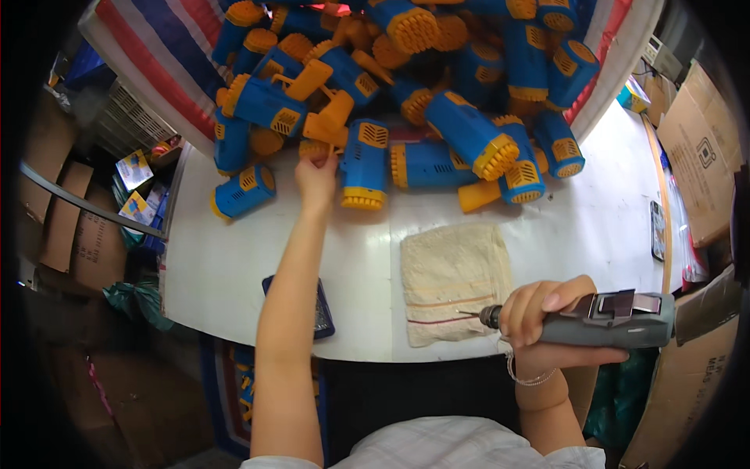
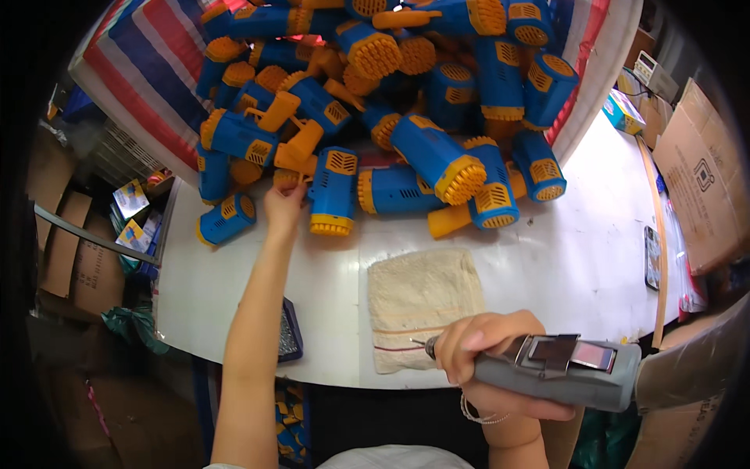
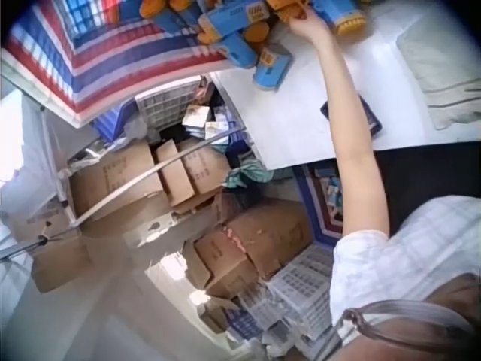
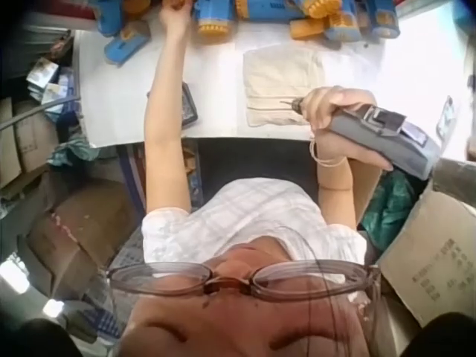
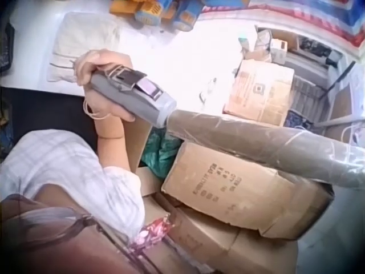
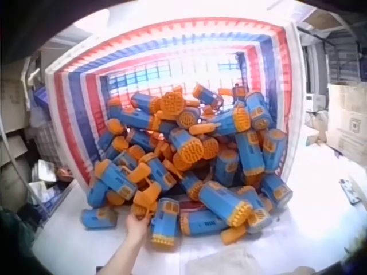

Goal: Assembling plastic toy housings using an electric screwdriver and screws.

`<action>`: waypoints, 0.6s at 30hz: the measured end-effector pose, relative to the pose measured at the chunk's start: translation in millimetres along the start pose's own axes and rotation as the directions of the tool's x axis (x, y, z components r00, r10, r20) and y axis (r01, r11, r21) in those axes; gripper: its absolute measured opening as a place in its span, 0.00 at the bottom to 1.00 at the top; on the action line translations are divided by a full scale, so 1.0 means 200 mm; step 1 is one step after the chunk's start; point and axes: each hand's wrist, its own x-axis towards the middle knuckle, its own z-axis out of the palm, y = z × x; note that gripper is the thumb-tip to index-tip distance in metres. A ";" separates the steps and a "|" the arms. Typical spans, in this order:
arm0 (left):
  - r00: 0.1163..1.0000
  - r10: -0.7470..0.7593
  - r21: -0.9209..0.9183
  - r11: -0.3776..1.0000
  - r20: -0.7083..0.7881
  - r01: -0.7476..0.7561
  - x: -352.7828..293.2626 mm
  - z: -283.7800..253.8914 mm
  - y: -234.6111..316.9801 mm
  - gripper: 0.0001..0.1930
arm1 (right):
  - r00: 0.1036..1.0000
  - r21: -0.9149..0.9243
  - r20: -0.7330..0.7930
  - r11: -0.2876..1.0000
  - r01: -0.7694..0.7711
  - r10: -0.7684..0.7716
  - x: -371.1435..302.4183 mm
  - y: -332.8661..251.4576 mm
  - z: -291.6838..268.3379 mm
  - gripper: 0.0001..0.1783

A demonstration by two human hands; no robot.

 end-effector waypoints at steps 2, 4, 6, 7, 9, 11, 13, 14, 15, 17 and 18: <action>0.993 0.105 0.128 0.985 0.054 -0.111 -0.14 -0.04 0.16 0.11 | 1.000 -0.063 0.006 0.998 0.031 -0.031 0.01 -0.05 -0.01 0.53; 0.954 0.235 0.212 0.939 0.186 -0.272 -0.27 -0.16 0.27 0.10 | 0.998 -0.272 0.017 0.961 0.057 -0.055 0.01 -0.06 -0.01 0.44; 0.886 0.193 0.146 0.950 0.422 -0.276 -0.38 -0.27 0.40 0.10 | 0.998 -0.295 -0.026 0.955 0.046 -0.056 0.00 -0.09 -0.03 0.45; 0.808 0.133 0.129 0.960 0.573 -0.250 -0.42 -0.29 0.46 0.10 | 0.995 -0.317 -0.069 0.948 0.041 -0.066 -0.02 -0.11 -0.04 0.45; 0.415 0.124 0.073 0.902 0.901 -0.427 -0.48 -0.29 0.53 0.10 | 0.997 -0.307 -0.065 0.952 0.018 -0.040 -0.03 -0.10 -0.06 0.45; 0.153 -0.042 0.117 0.844 0.987 -0.523 -0.54 -0.19 0.47 0.09 | 1.000 -0.270 -0.004 0.962 0.023 -0.025 -0.04 -0.07 -0.07 0.46; 0.159 -0.235 0.282 0.728 0.959 -0.625 -0.61 -0.11 0.38 0.09 | 1.000 -0.276 0.009 0.961 -0.012 0.015 -0.06 -0.02 -0.08 0.49; 0.146 -0.234 0.273 0.734 0.961 -0.622 -0.65 -0.08 0.36 0.09 | 0.999 -0.303 0.014 0.952 -0.032 0.038 -0.07 0.02 -0.10 0.50; 0.270 -0.137 0.291 0.661 0.953 -0.692 -0.70 -0.07 0.36 0.10 | 0.998 -0.324 0.019 0.945 -0.048 0.057 -0.07 0.04 -0.11 0.51; 0.408 -0.028 0.325 0.655 0.912 -0.682 -0.82 -0.04 0.36 0.15 | 0.995 -0.265 0.052 0.962 -0.064 0.080 -0.07 0.10 -0.14 0.53; 0.404 -0.026 0.320 0.657 0.914 -0.682 -0.88 -0.01 0.36 0.15 | 0.994 -0.160 0.082 0.986 -0.057 0.071 -0.06 0.14 -0.17 0.55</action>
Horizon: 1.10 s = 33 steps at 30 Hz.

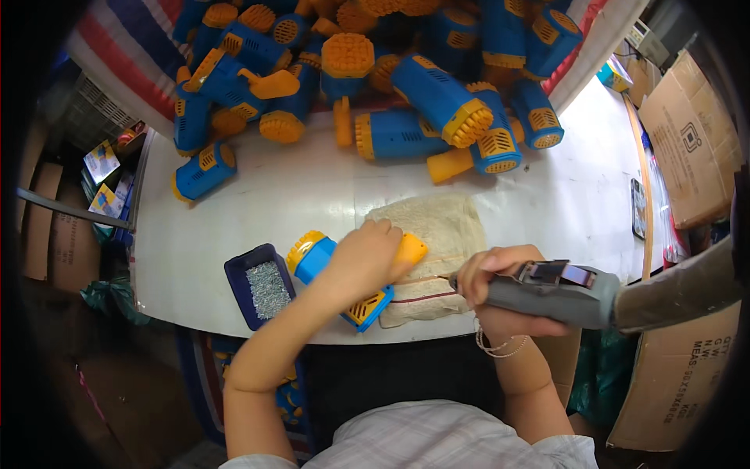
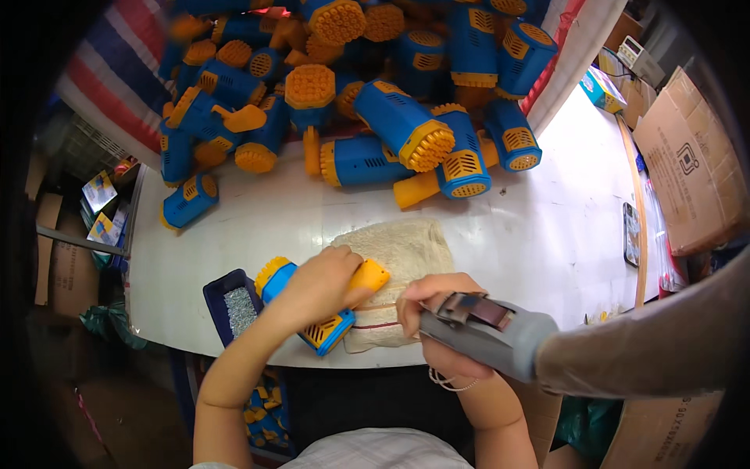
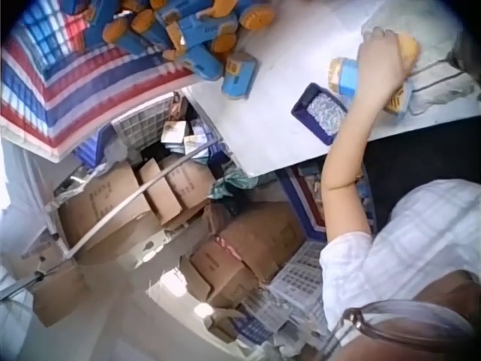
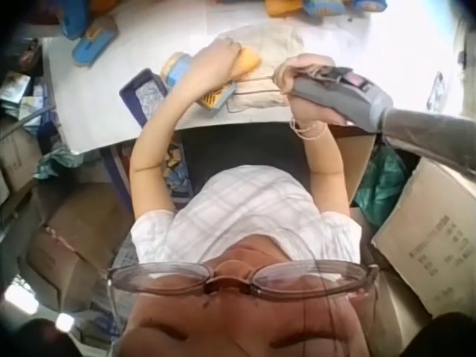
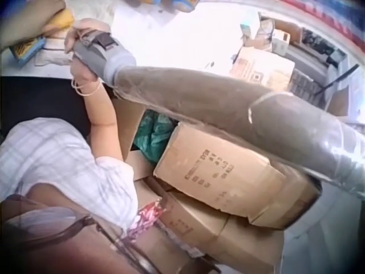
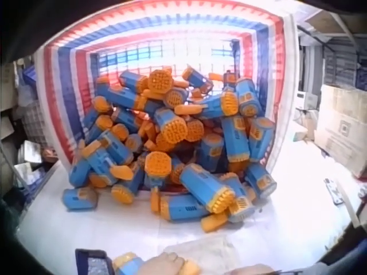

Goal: Assembling plastic toy housings using an electric screwdriver and screws.

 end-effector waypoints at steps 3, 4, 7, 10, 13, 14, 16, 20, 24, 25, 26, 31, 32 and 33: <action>0.993 -0.001 0.056 0.998 -0.117 0.008 0.01 0.07 0.04 0.21 | 0.996 -0.059 -0.067 0.997 -0.055 0.051 0.01 0.06 -0.01 0.56; 0.993 -0.004 0.051 0.999 -0.116 0.010 0.01 0.07 0.04 0.21 | 0.998 -0.076 -0.041 0.996 -0.040 0.037 0.02 0.08 -0.02 0.55; 0.992 -0.024 0.010 1.000 -0.126 0.025 0.01 0.07 0.05 0.20 | 0.999 -0.225 -0.030 0.974 -0.042 0.036 0.05 0.11 -0.02 0.55; 0.991 -0.029 -0.020 0.999 -0.134 0.027 0.00 0.07 0.05 0.19 | 0.999 -0.211 -0.025 0.976 -0.046 0.042 0.08 0.14 -0.02 0.55; 0.988 -0.032 -0.022 0.999 -0.149 0.029 0.00 0.07 0.05 0.19 | 0.987 -0.228 -0.070 0.961 -0.154 0.142 0.08 0.19 -0.04 0.54; 0.989 -0.049 -0.032 0.998 -0.138 0.045 0.00 0.06 0.06 0.19 | 0.986 -0.215 -0.057 0.962 -0.166 0.158 0.08 0.19 -0.05 0.52; 0.989 -0.073 -0.045 0.997 -0.129 0.068 0.00 0.06 0.06 0.19 | 0.986 -0.217 -0.038 0.962 -0.164 0.160 0.10 0.20 -0.05 0.51; 0.990 -0.073 -0.050 0.996 -0.119 0.067 0.00 0.05 0.06 0.19 | 0.989 -0.237 -0.041 0.960 -0.148 0.143 0.09 0.22 -0.04 0.49; 0.986 -0.048 -0.006 0.999 -0.159 0.048 0.00 0.07 0.06 0.19 | 0.991 -0.217 -0.066 0.968 -0.124 0.112 0.09 0.21 -0.04 0.52; 0.985 -0.053 0.000 0.999 -0.163 0.054 0.01 0.07 0.07 0.19 | 0.989 -0.239 -0.129 0.966 -0.098 0.068 0.09 0.19 -0.03 0.55; 0.992 -0.064 0.016 0.998 -0.105 0.066 0.01 0.06 0.07 0.21 | 0.982 -0.255 -0.190 0.964 -0.074 0.025 0.10 0.17 -0.01 0.57; 0.863 0.008 -0.124 0.989 -0.505 -0.081 -0.25 -0.18 0.07 0.29 | 0.979 -0.206 -0.190 0.978 0.034 -0.074 0.13 -0.03 0.04 0.65; 0.812 -0.024 -0.157 0.984 -0.583 -0.084 -0.38 -0.30 0.10 0.30 | 0.977 -0.202 -0.197 0.979 0.038 -0.079 0.13 -0.05 0.02 0.65; 0.797 -0.075 -0.139 0.990 -0.599 -0.011 -0.51 -0.40 0.10 0.31 | 0.985 -0.201 -0.163 0.979 0.028 -0.062 0.12 -0.05 0.00 0.61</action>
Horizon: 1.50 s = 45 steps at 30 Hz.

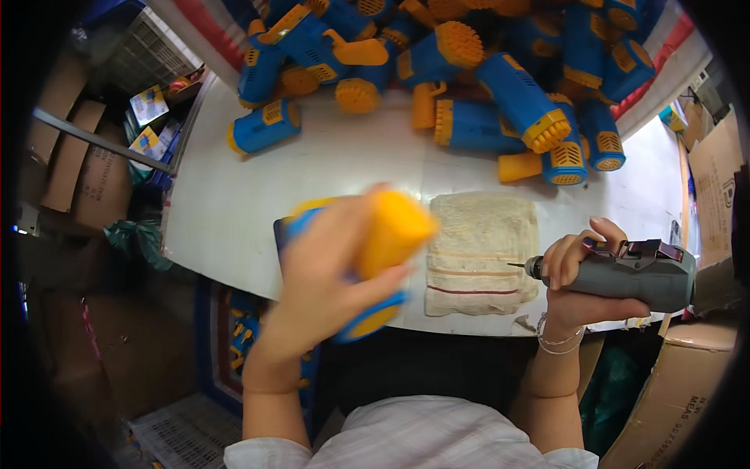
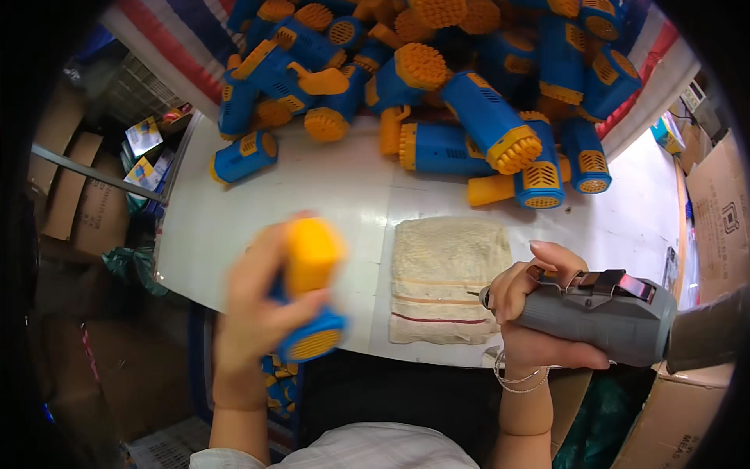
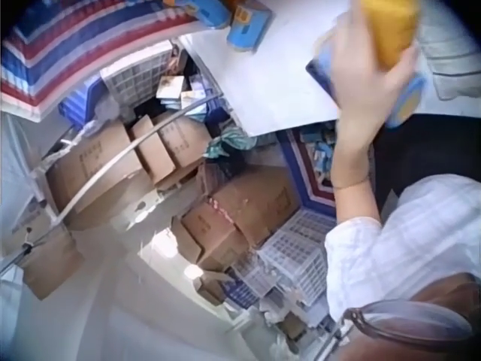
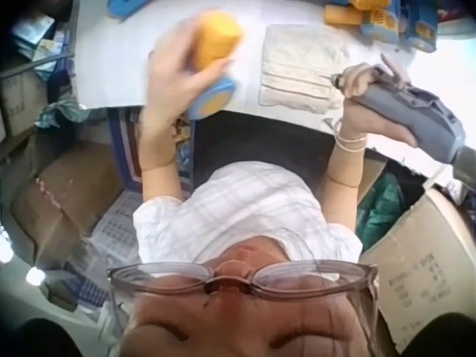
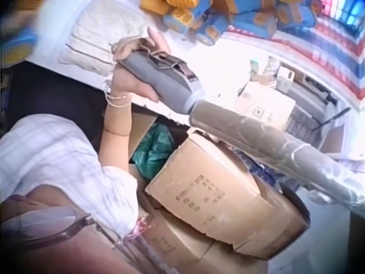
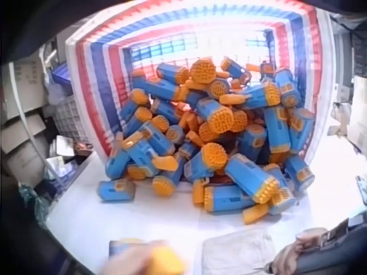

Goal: Assembling plastic toy housings using an electric screwdriver and screws.

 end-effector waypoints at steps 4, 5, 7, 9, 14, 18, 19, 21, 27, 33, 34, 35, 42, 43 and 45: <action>0.908 -0.416 0.465 0.813 0.043 0.351 -0.36 -0.41 0.01 0.31 | 0.997 0.009 0.040 0.998 -0.068 0.068 -0.03 0.04 0.04 0.57; 0.872 -0.489 0.557 0.723 -0.004 0.408 -0.45 -0.38 -0.06 0.31 | 0.997 0.004 0.038 0.998 -0.068 0.068 -0.05 0.05 0.06 0.57; 0.910 -0.413 0.484 0.803 0.031 0.348 -0.49 -0.24 -0.18 0.21 | 0.994 0.013 0.081 0.997 -0.075 0.074 -0.06 0.08 0.11 0.57; 0.907 -0.411 0.336 0.870 0.091 0.361 -0.46 -0.05 -0.30 0.14 | 0.991 0.007 0.098 0.996 -0.094 0.093 -0.08 0.09 0.15 0.57; 0.927 -0.369 0.249 0.906 0.070 0.342 -0.44 0.18 -0.55 0.06 | 0.987 0.007 0.110 0.993 -0.122 0.120 -0.09 0.04 0.18 0.55; 0.924 -0.379 0.289 0.890 0.044 0.352 -0.42 0.16 -0.54 0.07 | 0.986 0.051 0.139 0.994 -0.101 0.093 -0.09 0.03 0.20 0.54; 0.921 -0.389 0.317 0.875 0.010 0.366 -0.42 0.14 -0.53 0.08 | 0.981 0.085 0.177 0.991 -0.099 0.083 -0.09 0.02 0.20 0.53; 0.917 -0.397 0.339 0.861 -0.018 0.380 -0.42 0.13 -0.51 0.09 | 0.973 0.118 0.208 0.985 -0.124 0.097 -0.10 0.00 0.23 0.52; 0.919 -0.386 -0.050 0.922 -0.083 0.383 -0.36 0.23 -0.27 0.04 | 0.935 0.273 0.313 0.926 -0.259 0.169 -0.12 -0.06 0.24 0.52; 0.991 -0.126 -0.356 0.925 0.051 0.136 -0.23 0.48 -0.04 0.09 | 0.911 0.347 0.390 0.896 -0.278 0.132 -0.13 -0.07 0.21 0.52; 0.995 -0.082 -0.331 0.939 0.055 0.096 -0.22 0.48 -0.02 0.08 | 0.912 0.333 0.381 0.898 -0.287 0.150 -0.13 -0.07 0.20 0.51; 0.998 -0.038 -0.302 0.952 0.058 0.054 -0.21 0.49 -0.01 0.08 | 0.912 0.323 0.375 0.899 -0.296 0.166 -0.14 -0.07 0.20 0.51; 0.987 0.136 -0.155 0.980 0.085 -0.122 -0.14 0.49 0.03 0.07 | 0.947 0.062 0.247 0.972 -0.227 0.206 -0.11 -0.12 0.21 0.48; 0.981 0.161 -0.108 0.983 0.108 -0.150 -0.13 0.49 0.04 0.07 | 0.947 0.040 0.238 0.972 -0.233 0.217 -0.12 -0.13 0.19 0.48; 0.968 0.215 -0.056 0.976 0.127 -0.210 -0.13 0.51 0.05 0.07 | 0.959 0.056 0.182 0.971 -0.231 0.217 -0.14 -0.11 0.17 0.49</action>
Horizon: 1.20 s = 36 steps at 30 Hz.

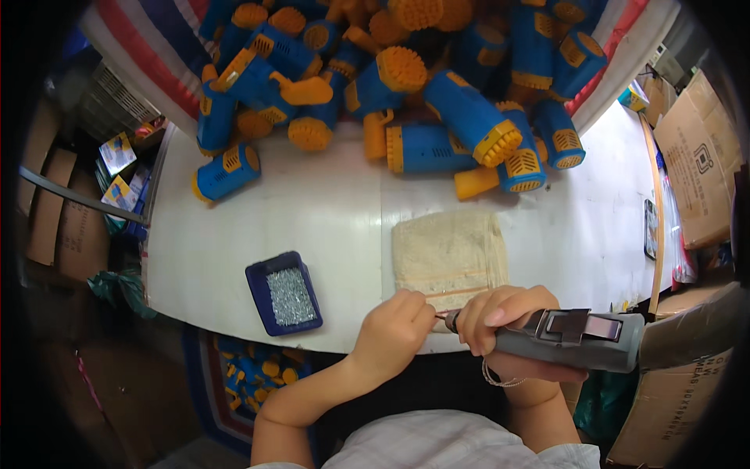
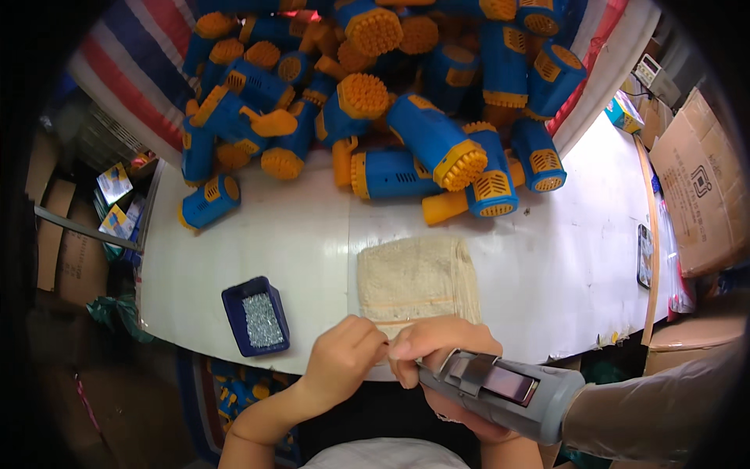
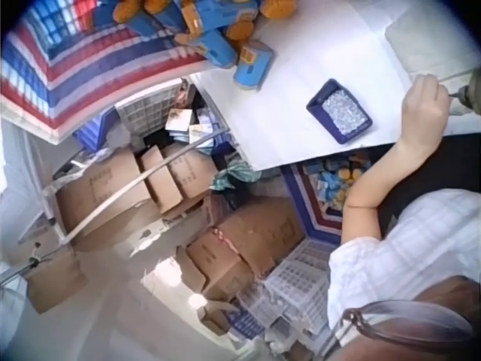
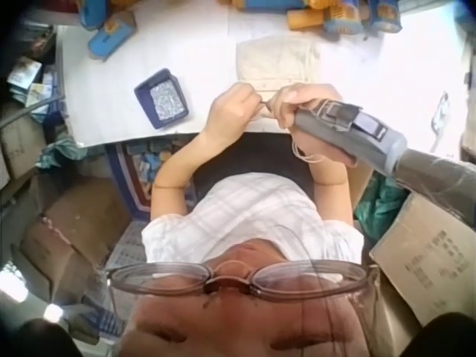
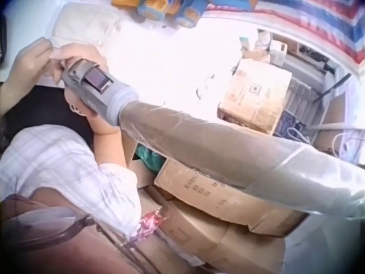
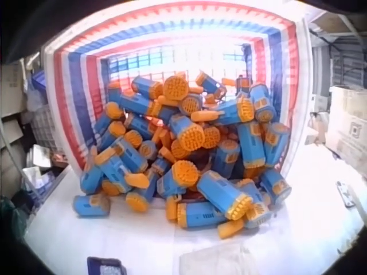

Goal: Assembling plastic toy housings using an electric screwdriver and screws.

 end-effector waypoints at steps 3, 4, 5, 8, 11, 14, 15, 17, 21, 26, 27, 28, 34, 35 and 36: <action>0.989 0.061 -0.055 0.997 0.132 -0.054 0.08 -0.02 -0.01 0.09 | 0.996 0.049 0.014 0.995 0.083 -0.083 0.01 -0.03 -0.05 0.49; 0.975 0.181 -0.129 0.978 0.125 -0.165 0.15 -0.03 -0.05 0.13 | 0.992 0.060 0.015 0.990 0.124 -0.125 0.03 -0.05 -0.06 0.49; 0.948 0.298 -0.206 0.940 0.113 -0.271 0.25 -0.05 -0.11 0.16 | 0.985 0.024 -0.044 0.985 0.170 -0.169 0.03 -0.05 -0.09 0.48; 0.997 0.079 -0.003 0.997 0.027 -0.079 0.56 -0.01 -0.39 0.24 | 0.963 -0.088 -0.151 0.974 0.210 -0.221 0.02 -0.07 -0.11 0.47; 0.991 0.095 0.476 0.879 -0.090 -0.041 0.75 0.19 -0.63 0.33 | 0.978 -0.042 -0.046 0.978 0.203 -0.205 0.02 -0.04 -0.09 0.48; 0.987 0.129 0.688 0.726 -0.098 -0.026 0.82 0.26 -0.71 0.38 | 0.982 -0.060 -0.046 0.981 0.182 -0.185 0.02 -0.05 -0.08 0.48; 0.987 0.123 0.681 0.732 -0.100 -0.022 0.81 0.22 -0.66 0.38 | 0.983 -0.067 -0.046 0.982 0.174 -0.177 0.01 -0.06 -0.10 0.48; 0.995 0.063 0.573 0.814 0.071 -0.093 0.77 0.05 -0.55 0.41 | 0.968 -0.069 -0.113 0.974 0.218 -0.224 0.00 -0.07 -0.14 0.48; 0.950 0.154 0.479 0.834 0.270 -0.272 0.48 -0.30 -0.37 0.40 | 0.961 -0.076 -0.158 0.973 0.217 -0.227 -0.01 -0.06 -0.18 0.48; 0.824 0.116 0.431 0.807 0.555 -0.404 0.09 -0.34 -0.32 0.23 | 0.985 -0.040 -0.090 0.989 0.141 -0.145 -0.02 -0.03 -0.17 0.51; 0.818 0.116 0.419 0.813 0.563 -0.404 0.06 -0.31 -0.33 0.23 | 0.989 -0.062 -0.059 0.989 0.135 -0.139 -0.01 0.00 -0.18 0.53; 0.836 0.102 0.421 0.827 0.539 -0.372 0.03 -0.28 -0.34 0.22 | 0.991 -0.115 -0.088 0.990 0.087 -0.098 -0.02 0.02 -0.17 0.53; 0.881 0.074 0.417 0.860 0.468 -0.294 -0.02 -0.22 -0.36 0.22 | 0.991 -0.168 -0.093 0.983 0.076 -0.093 0.07 0.17 -0.19 0.56; 0.889 0.062 0.421 0.865 0.453 -0.275 -0.03 -0.22 -0.36 0.22 | 0.994 -0.168 -0.067 0.983 0.079 -0.091 0.08 0.19 -0.20 0.55; 0.891 0.058 0.422 0.865 0.451 -0.270 -0.04 -0.22 -0.36 0.22 | 0.995 -0.166 -0.040 0.983 0.082 -0.090 0.09 0.20 -0.20 0.55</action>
